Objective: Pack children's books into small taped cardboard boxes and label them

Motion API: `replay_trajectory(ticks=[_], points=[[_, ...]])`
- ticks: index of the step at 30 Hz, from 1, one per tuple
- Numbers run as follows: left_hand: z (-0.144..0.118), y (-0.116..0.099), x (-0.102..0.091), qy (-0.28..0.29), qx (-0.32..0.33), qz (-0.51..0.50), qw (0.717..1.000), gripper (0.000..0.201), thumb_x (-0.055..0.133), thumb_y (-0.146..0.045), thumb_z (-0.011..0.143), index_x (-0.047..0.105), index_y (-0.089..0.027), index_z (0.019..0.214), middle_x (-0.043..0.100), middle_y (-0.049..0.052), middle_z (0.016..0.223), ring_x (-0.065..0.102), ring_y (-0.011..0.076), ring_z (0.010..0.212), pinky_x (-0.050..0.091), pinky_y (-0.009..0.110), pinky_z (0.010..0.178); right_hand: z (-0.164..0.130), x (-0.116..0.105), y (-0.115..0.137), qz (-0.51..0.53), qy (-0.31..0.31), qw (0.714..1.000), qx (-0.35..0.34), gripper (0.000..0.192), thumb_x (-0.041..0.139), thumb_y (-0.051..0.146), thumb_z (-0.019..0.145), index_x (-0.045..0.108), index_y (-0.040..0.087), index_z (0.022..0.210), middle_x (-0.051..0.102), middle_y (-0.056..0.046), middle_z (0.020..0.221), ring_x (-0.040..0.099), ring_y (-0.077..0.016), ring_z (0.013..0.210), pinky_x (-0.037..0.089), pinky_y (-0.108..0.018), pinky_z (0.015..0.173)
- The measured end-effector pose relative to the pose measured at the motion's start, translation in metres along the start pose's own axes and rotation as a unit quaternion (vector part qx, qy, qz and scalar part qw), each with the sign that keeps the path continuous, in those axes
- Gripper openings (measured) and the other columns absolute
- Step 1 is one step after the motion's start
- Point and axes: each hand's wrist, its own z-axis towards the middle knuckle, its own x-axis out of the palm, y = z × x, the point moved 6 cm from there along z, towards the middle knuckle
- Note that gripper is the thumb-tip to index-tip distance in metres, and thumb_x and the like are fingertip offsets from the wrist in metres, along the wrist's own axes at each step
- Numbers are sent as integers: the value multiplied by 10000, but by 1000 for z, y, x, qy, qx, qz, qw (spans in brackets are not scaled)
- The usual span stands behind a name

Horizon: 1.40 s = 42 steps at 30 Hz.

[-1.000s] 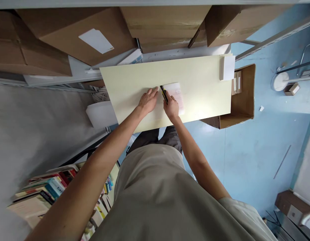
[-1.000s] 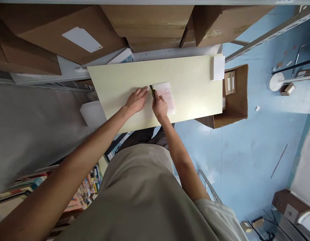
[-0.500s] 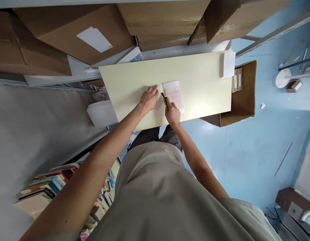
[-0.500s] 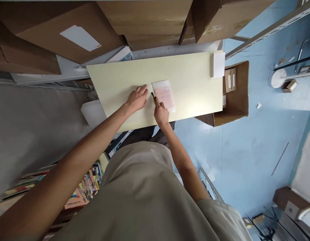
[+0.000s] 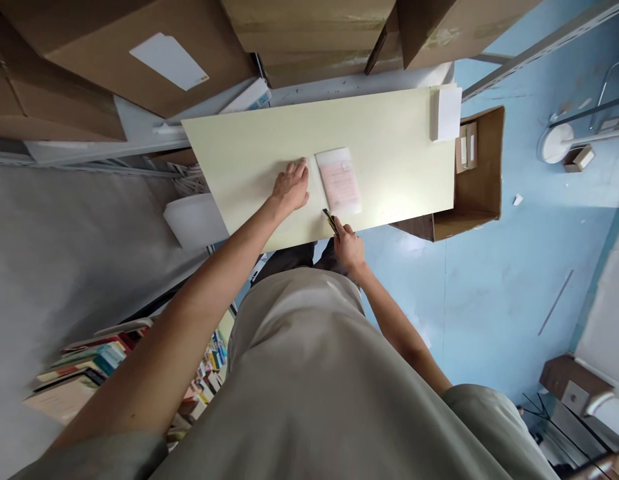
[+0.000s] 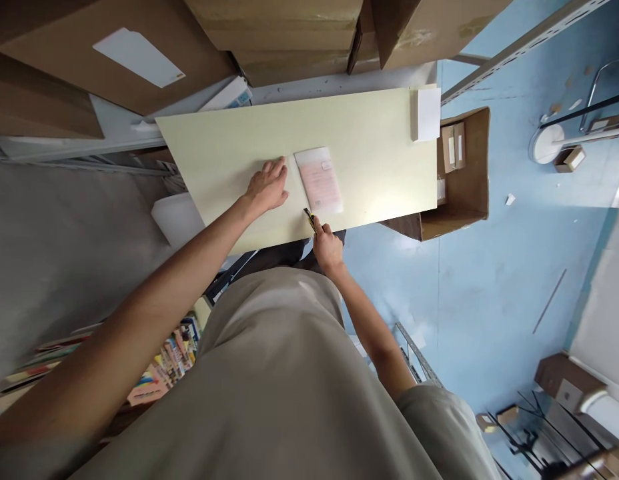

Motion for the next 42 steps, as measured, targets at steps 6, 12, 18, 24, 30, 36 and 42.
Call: replay_trajectory(ticks=[6, 12, 18, 24, 30, 36, 42], points=[[0, -2, 7, 16, -15, 5, 1000, 1174, 822, -544, 1023, 183, -30, 1863, 71, 313, 1955, 136, 570, 1788, 305, 742, 1411, -32, 9, -14, 25, 41, 999, -1, 706, 468, 159, 1151, 431, 258, 1849, 741, -191, 1457, 814, -338, 1169, 624, -415, 1015], [-10, -14, 6, 1, -53, -19, 998, 1103, 855, -289, 975, 239, -49, 1858, 85, 296, 1965, 141, 507, 1825, 299, 682, 1441, -51, -18, -37, 120, -71, 990, -21, 681, 551, 248, 1115, 512, 214, 1794, 799, -174, 1437, 819, -353, 1164, 645, -430, 1012], [-37, -72, -38, -80, -35, -94, 992, 781, 681, -154, 1008, 457, 6, 1739, 390, 308, 1873, 403, 400, 1767, 317, 526, 1480, -39, -97, -53, 259, -268, 925, -66, 665, 618, 367, 999, 578, 185, 1637, 850, -162, 1297, 828, -339, 1093, 659, -461, 984], [-50, -142, -173, -317, 85, -135, 935, 467, 631, -215, 1078, 662, -200, 1544, 695, 170, 1599, 678, 309, 1514, 530, 503, 1362, -17, -243, -34, 304, -415, 845, -146, 481, 636, 451, 946, 564, 240, 1372, 796, -139, 1222, 795, -306, 963, 655, -450, 889], [-56, -203, -309, -486, 153, -126, 851, 381, 631, -232, 1109, 690, -263, 1484, 687, 125, 1435, 708, 277, 1402, 630, 448, 1236, 16, -414, 29, 196, -516, 795, -251, 381, 573, 370, 1058, 597, 226, 1411, 649, -192, 1436, 730, -369, 1289, 648, -531, 1060], [-49, -226, -337, -518, 129, -118, 837, 433, 634, -229, 1114, 657, -263, 1546, 648, 125, 1474, 695, 269, 1418, 633, 414, 1224, 91, -471, 77, 130, -456, 839, -266, 426, 524, 227, 1047, 575, 171, 1466, 626, -213, 1451, 722, -376, 1260, 625, -563, 1084], [-39, -195, -283, -484, 51, -151, 860, 383, 632, -231, 1107, 715, -248, 1481, 685, 120, 1460, 731, 262, 1358, 646, 420, 1200, 123, -476, 84, 102, -447, 847, -270, 364, 490, 158, 1066, 624, 118, 1402, 679, -222, 1379, 678, -360, 1348, 547, -589, 1215]])
